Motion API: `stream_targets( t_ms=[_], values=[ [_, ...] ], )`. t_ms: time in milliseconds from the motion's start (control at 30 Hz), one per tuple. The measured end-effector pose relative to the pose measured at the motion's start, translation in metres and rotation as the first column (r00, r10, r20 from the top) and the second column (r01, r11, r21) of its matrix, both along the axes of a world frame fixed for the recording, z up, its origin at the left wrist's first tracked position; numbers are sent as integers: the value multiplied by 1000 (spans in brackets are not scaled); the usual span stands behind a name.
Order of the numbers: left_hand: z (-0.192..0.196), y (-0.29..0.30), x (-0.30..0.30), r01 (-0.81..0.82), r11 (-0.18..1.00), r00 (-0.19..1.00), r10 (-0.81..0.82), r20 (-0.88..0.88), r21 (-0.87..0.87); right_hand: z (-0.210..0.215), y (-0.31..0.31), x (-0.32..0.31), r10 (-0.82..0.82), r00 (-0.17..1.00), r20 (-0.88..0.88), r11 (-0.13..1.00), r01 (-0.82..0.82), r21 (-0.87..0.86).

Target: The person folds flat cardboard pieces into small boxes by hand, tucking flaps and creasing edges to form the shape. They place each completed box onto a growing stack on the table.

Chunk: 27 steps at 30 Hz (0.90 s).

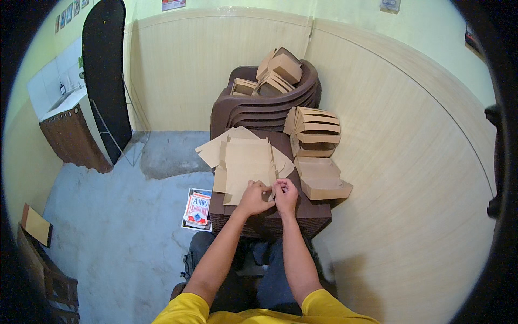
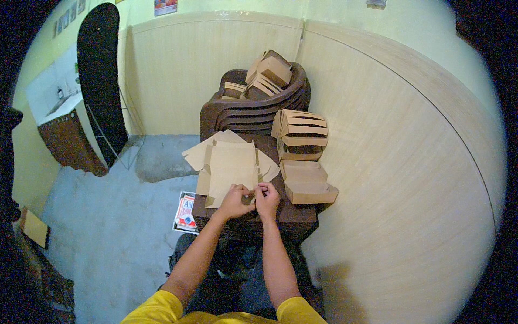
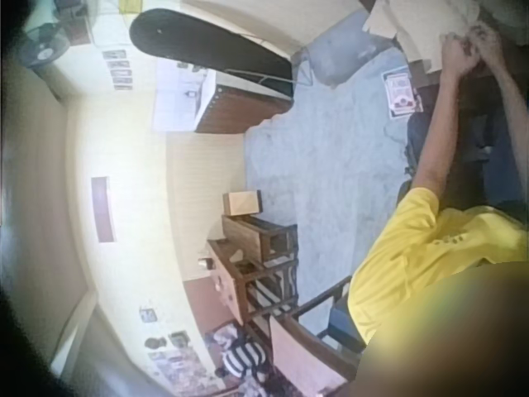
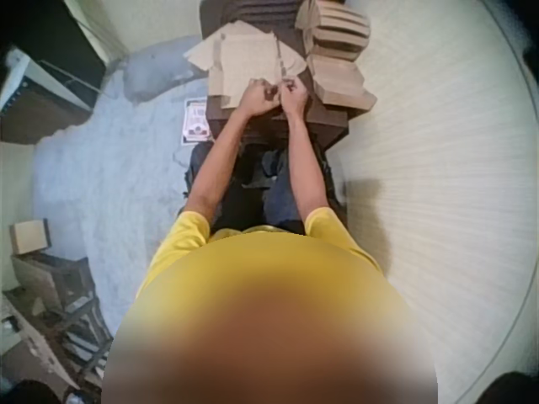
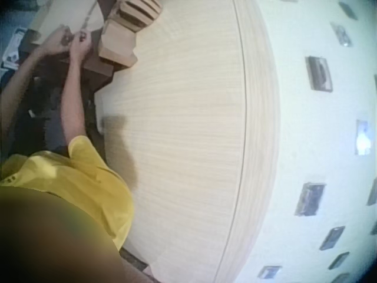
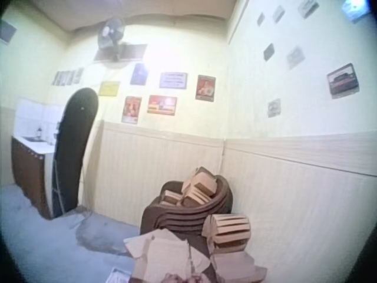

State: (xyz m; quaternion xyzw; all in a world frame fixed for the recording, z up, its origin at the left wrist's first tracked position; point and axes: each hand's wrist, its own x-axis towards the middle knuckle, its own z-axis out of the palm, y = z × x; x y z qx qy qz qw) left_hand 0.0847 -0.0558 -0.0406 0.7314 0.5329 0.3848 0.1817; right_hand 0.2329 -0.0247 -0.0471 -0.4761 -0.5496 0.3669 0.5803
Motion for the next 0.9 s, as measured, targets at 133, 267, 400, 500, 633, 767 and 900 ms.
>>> stream_targets(
  t_ms=[133, 267, 400, 500, 633, 767, 900],
  values=[
    [6, -1, 0, 25, 999, 997, -22, 67, -48, -8, 6, 2, -29, 998, -61, 999, 28, -21],
    [6, -8, 3, -6, 999, 990, 14, 138, -54, -9, 7, 3, -48, 998, -50, 998, 50, 30],
    [3, -10, 3, 2, 997, 975, 15, 222, -73, -7, 4, 7, 65, 998, -26, 998, -66, 0],
    [0, -7, 5, -60, 993, 968, 82, 236, -102, -6, 3, 8, 147, 989, -15, 988, -146, 56],
    [-6, -2, 13, -132, 990, 972, 140, 188, -50, -7, 5, 6, 142, 986, -84, 990, -141, 21],
    [-2, -5, 17, -174, 985, 985, 174, -4, 1, -7, 11, 3, 60, 992, 110, 997, -54, -54],
    [13, -26, 22, -170, 984, 985, 171, 24, -48, -8, 19, 2, 20, 1000, -8, 994, -21, -105]
  ],
)
